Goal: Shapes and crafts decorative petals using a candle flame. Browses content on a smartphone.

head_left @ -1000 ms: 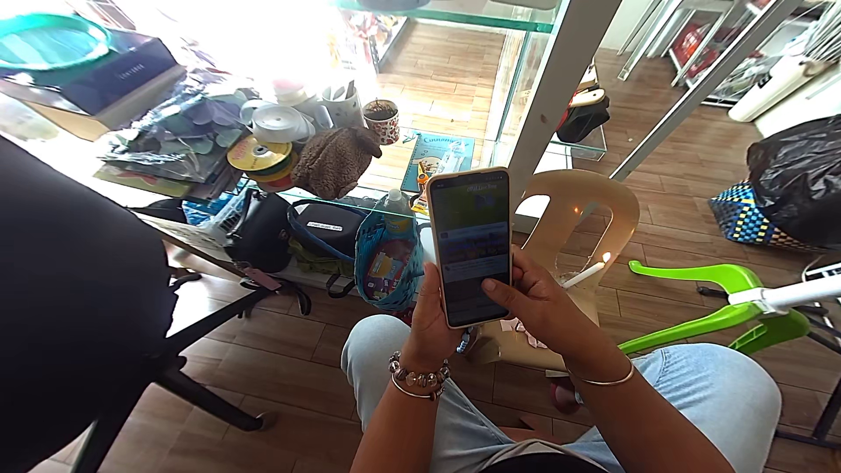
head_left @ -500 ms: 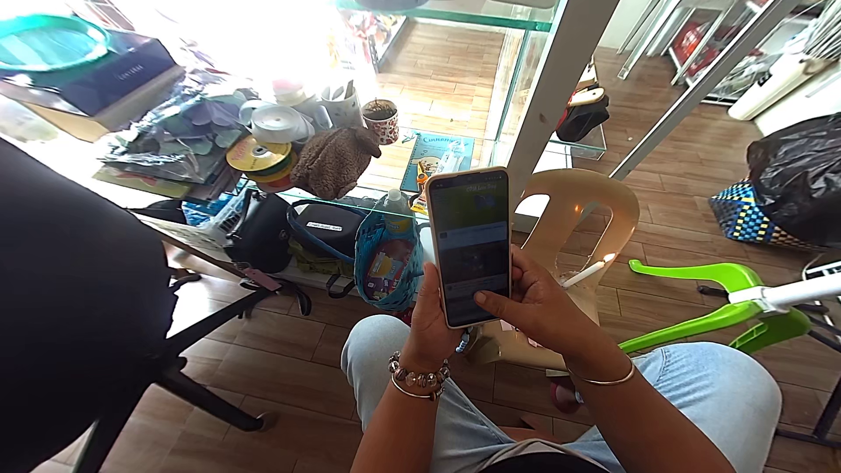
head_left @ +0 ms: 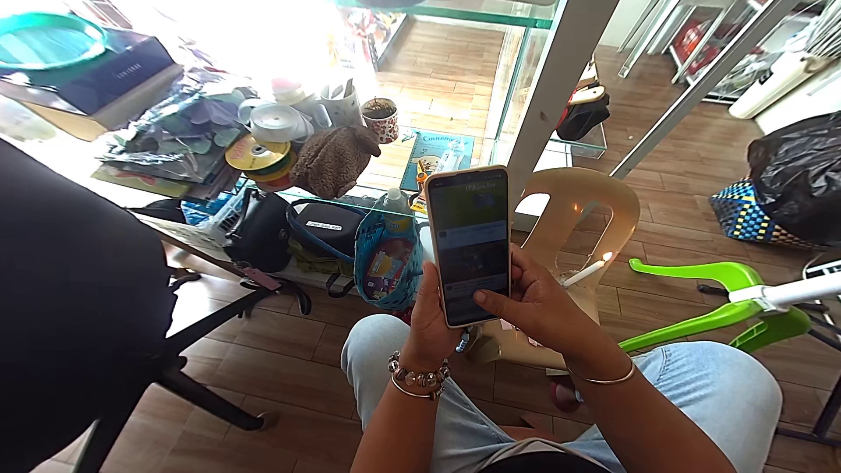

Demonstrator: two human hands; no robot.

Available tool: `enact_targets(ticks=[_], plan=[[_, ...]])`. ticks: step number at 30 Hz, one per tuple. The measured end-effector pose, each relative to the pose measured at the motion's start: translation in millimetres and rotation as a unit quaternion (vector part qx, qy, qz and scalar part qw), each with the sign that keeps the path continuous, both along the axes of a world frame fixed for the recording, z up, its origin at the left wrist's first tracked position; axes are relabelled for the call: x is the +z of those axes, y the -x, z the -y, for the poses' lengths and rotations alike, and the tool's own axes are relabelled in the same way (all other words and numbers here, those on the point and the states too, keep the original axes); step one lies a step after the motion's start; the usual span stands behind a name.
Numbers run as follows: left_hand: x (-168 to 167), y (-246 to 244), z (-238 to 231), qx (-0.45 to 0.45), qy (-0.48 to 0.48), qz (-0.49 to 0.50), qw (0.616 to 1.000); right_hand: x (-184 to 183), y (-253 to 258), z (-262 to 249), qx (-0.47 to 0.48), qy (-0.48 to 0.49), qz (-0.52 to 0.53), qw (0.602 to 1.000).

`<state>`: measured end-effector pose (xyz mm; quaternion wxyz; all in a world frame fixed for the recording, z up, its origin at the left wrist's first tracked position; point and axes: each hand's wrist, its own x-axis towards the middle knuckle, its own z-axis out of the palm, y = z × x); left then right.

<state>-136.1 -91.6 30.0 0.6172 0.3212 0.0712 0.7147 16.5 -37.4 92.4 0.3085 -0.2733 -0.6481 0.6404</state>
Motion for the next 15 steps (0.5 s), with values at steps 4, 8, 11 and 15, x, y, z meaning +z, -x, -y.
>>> enact_targets(ticks=[4, 8, 11, 15], plan=[[-0.1, 0.0, -0.1, 0.002, -0.001, 0.001, 1.0, 0.6, -0.1, -0.3, -0.002, 0.002, 0.008, 1.0], [0.4, -0.2, 0.2, 0.008, 0.005, -0.003, 1.0, 1.2, -0.3, -0.7, -0.002, 0.005, 0.013, 1.0], [0.8, -0.2, 0.1, 0.01, 0.006, -0.004, 1.0, 0.7, 0.0, -1.2, 0.0, -0.001, 0.014, 1.0], [1.7, -0.1, 0.0, 0.007, 0.006, 0.0, 1.0, 1.7, 0.5, -1.6, 0.002, -0.002, 0.016, 1.0]])
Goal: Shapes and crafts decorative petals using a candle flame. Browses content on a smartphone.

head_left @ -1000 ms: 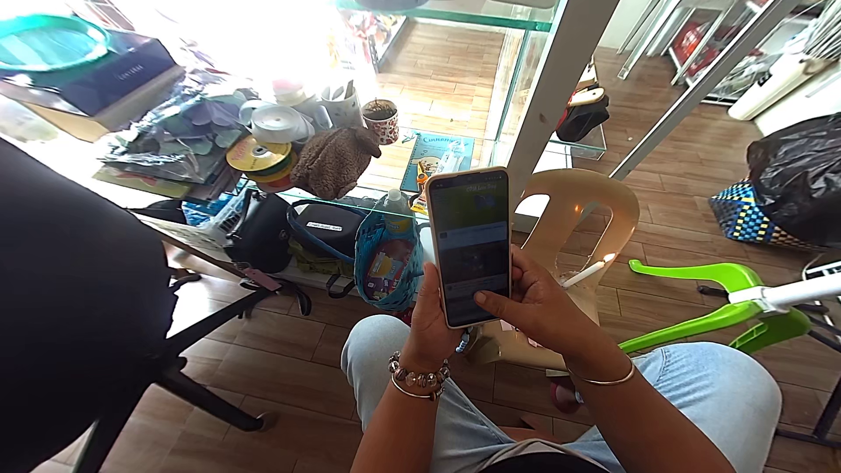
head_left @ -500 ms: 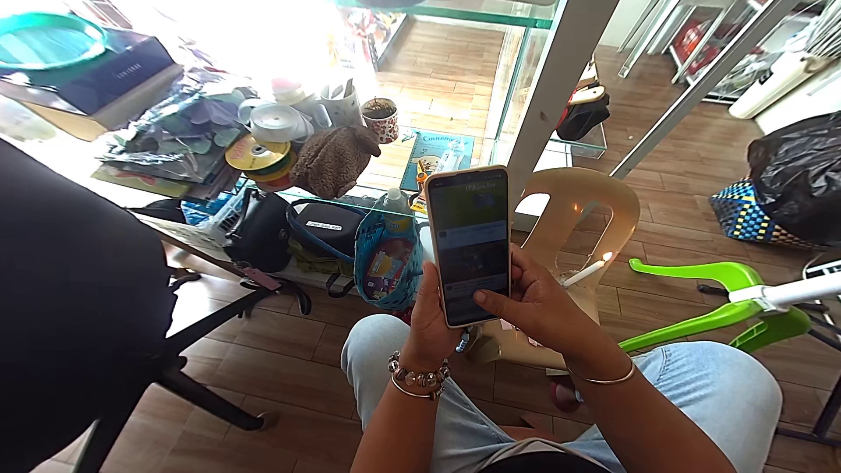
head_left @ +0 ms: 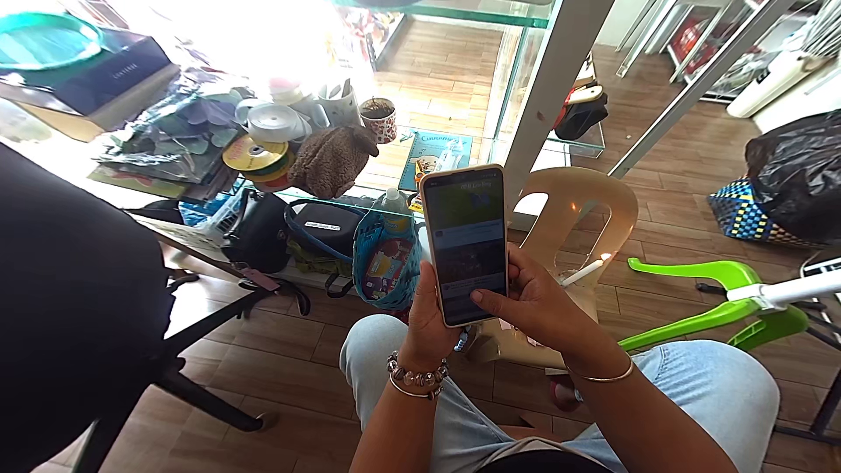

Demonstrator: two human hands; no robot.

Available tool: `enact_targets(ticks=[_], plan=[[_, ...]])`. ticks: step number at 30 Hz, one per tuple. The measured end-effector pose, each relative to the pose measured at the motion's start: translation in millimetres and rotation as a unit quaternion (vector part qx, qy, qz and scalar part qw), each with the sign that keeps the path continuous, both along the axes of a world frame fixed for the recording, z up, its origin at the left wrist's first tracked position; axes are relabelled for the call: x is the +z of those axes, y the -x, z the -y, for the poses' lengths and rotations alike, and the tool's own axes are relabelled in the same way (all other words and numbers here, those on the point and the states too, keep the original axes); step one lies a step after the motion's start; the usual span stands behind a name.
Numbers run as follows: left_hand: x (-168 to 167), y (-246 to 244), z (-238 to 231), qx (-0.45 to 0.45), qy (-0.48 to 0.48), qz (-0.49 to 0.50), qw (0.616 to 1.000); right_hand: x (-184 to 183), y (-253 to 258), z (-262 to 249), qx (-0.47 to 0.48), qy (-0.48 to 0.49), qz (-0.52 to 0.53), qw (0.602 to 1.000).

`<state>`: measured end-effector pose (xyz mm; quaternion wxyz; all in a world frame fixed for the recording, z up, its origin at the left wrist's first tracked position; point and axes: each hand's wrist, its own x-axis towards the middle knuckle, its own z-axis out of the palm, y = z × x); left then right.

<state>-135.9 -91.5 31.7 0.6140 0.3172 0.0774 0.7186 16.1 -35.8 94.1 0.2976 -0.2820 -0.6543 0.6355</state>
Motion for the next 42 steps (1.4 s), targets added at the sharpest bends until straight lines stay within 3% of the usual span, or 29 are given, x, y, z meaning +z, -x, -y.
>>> enact_targets(ticks=[42], plan=[[-1.8, 0.9, 0.4, -0.008, -0.007, 0.0, 1.0, -2.0, 0.3, 0.3, 0.002, 0.009, -0.008, 1.0]])
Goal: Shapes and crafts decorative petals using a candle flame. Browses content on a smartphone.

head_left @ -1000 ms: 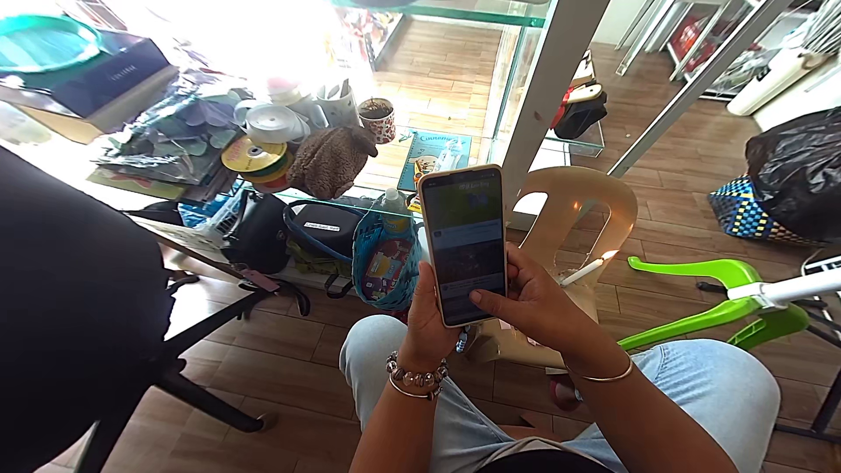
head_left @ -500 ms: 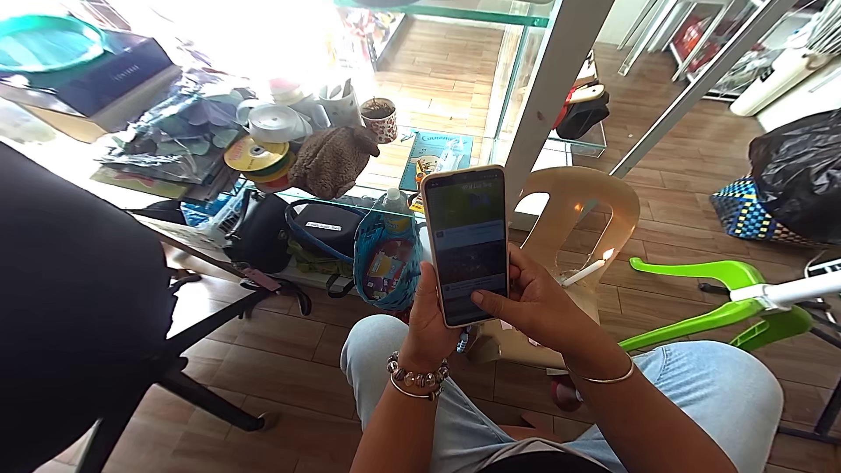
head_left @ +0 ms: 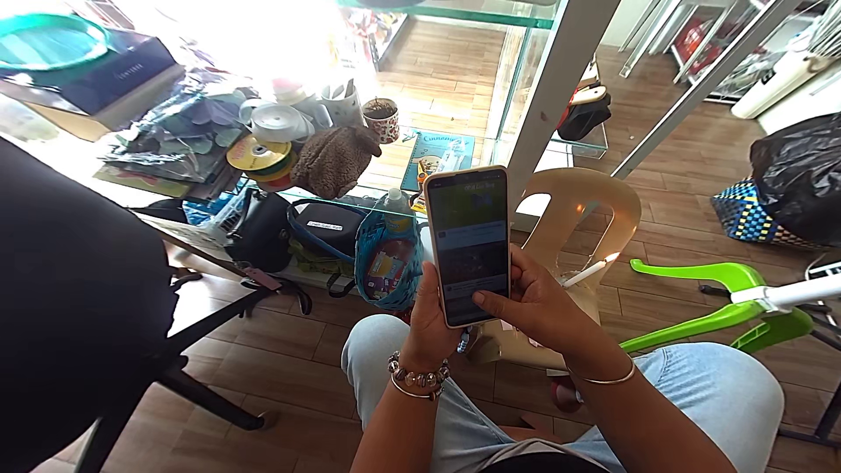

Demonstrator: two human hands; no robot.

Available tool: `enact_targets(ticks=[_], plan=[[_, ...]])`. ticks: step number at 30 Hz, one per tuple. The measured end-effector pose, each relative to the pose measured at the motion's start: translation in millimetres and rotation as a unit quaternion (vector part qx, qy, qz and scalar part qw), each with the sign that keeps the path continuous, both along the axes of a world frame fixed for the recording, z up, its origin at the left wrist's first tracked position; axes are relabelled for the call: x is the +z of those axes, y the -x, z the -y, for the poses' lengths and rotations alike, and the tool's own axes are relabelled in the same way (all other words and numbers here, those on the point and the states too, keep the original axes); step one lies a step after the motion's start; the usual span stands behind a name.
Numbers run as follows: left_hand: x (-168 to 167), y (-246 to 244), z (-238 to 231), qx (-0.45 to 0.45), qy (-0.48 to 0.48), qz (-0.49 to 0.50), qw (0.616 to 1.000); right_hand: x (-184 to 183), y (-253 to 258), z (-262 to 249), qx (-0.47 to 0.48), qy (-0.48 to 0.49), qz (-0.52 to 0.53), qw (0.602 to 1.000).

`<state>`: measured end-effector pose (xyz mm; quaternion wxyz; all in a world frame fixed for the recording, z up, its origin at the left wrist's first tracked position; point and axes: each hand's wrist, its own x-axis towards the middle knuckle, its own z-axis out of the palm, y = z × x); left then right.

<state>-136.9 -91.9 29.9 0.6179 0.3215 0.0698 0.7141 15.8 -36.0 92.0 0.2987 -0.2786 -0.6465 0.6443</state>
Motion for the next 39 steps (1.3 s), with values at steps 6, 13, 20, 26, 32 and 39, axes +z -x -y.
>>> enact_targets(ticks=[6, 13, 20, 26, 32, 39], plan=[[-0.2, -0.5, -0.1, 0.001, 0.001, 0.002, 1.0, 0.1, -0.2, 0.1, 0.001, -0.002, 0.0, 1.0], [-0.3, -0.3, -0.4, -0.001, -0.001, 0.004, 1.0, 0.2, -0.3, 0.3, -0.002, -0.003, 0.001, 1.0], [0.0, -0.6, -0.6, -0.002, 0.003, 0.004, 1.0, 0.4, -0.4, 0.5, -0.005, -0.005, 0.005, 1.0], [0.6, -0.7, 0.3, 0.004, 0.007, 0.0, 1.0, 0.4, -0.4, 0.5, -0.003, -0.002, 0.001, 1.0], [0.7, -0.2, 0.1, 0.0, 0.005, 0.005, 1.0, 0.4, -0.4, 0.4, -0.002, -0.001, 0.003, 1.0], [-0.3, -0.1, -0.6, -0.001, -0.001, 0.002, 1.0, -1.4, -0.8, -0.5, -0.004, -0.026, 0.0, 1.0]])
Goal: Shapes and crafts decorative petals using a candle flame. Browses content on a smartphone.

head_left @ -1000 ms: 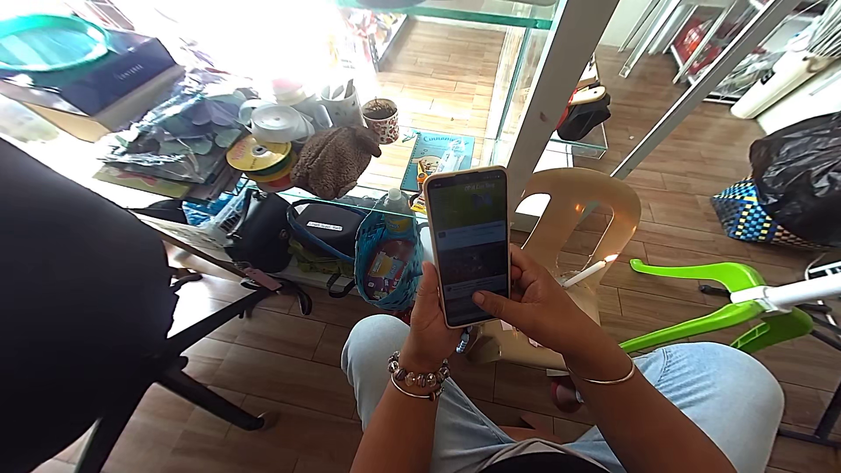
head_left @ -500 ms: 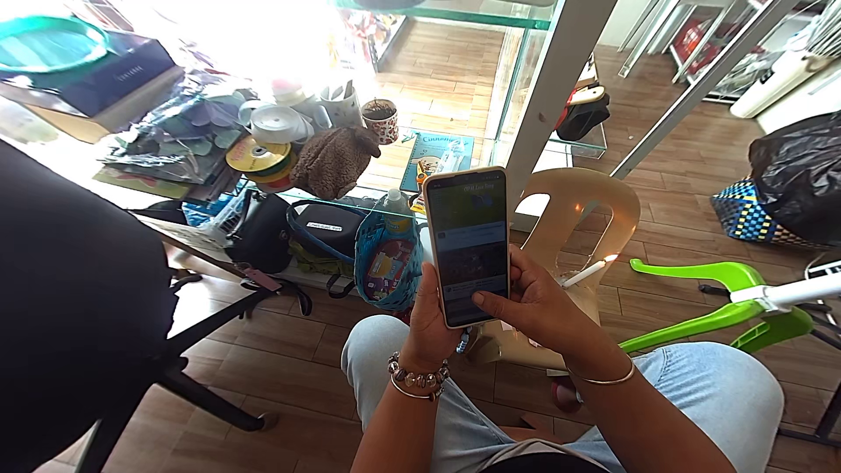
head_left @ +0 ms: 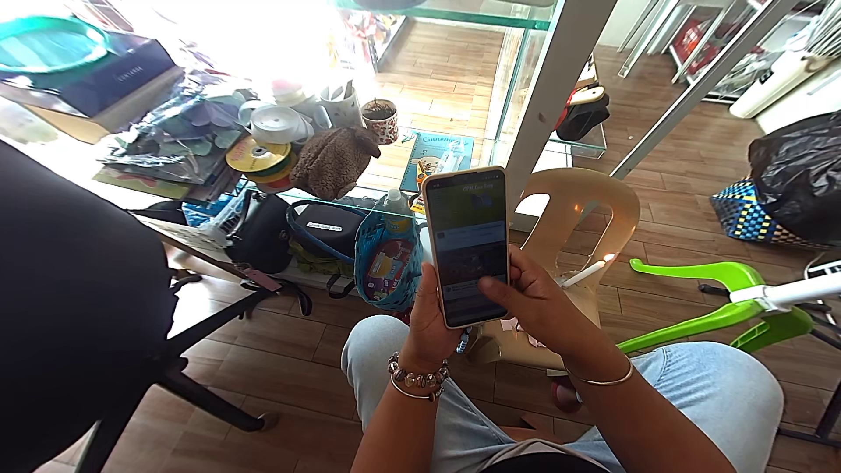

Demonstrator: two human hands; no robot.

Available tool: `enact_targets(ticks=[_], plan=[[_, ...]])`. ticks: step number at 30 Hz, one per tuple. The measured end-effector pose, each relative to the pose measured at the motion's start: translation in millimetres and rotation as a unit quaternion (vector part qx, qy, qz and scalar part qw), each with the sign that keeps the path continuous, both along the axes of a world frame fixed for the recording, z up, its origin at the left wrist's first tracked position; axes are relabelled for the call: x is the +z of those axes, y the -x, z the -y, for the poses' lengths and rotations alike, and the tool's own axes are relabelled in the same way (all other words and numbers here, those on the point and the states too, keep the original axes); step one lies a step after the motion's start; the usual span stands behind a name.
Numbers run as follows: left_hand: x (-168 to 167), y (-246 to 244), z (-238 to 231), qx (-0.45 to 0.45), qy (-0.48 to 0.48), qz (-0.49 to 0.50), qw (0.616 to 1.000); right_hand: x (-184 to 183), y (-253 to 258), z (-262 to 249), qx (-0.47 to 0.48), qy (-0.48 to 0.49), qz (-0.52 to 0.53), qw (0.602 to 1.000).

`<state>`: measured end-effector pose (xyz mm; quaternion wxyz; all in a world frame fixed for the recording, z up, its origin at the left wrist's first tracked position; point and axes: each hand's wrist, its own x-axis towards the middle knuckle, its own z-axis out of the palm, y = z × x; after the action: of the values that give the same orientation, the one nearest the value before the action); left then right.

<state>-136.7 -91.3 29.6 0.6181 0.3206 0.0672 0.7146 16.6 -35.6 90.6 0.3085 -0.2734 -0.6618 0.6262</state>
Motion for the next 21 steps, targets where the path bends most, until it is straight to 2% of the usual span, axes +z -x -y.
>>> enact_targets(ticks=[21], plan=[[0.9, -0.7, 0.7, 0.004, 0.009, -0.001, 1.0, 2.2, 0.0, 0.4, 0.006, 0.033, 0.002, 0.999]])
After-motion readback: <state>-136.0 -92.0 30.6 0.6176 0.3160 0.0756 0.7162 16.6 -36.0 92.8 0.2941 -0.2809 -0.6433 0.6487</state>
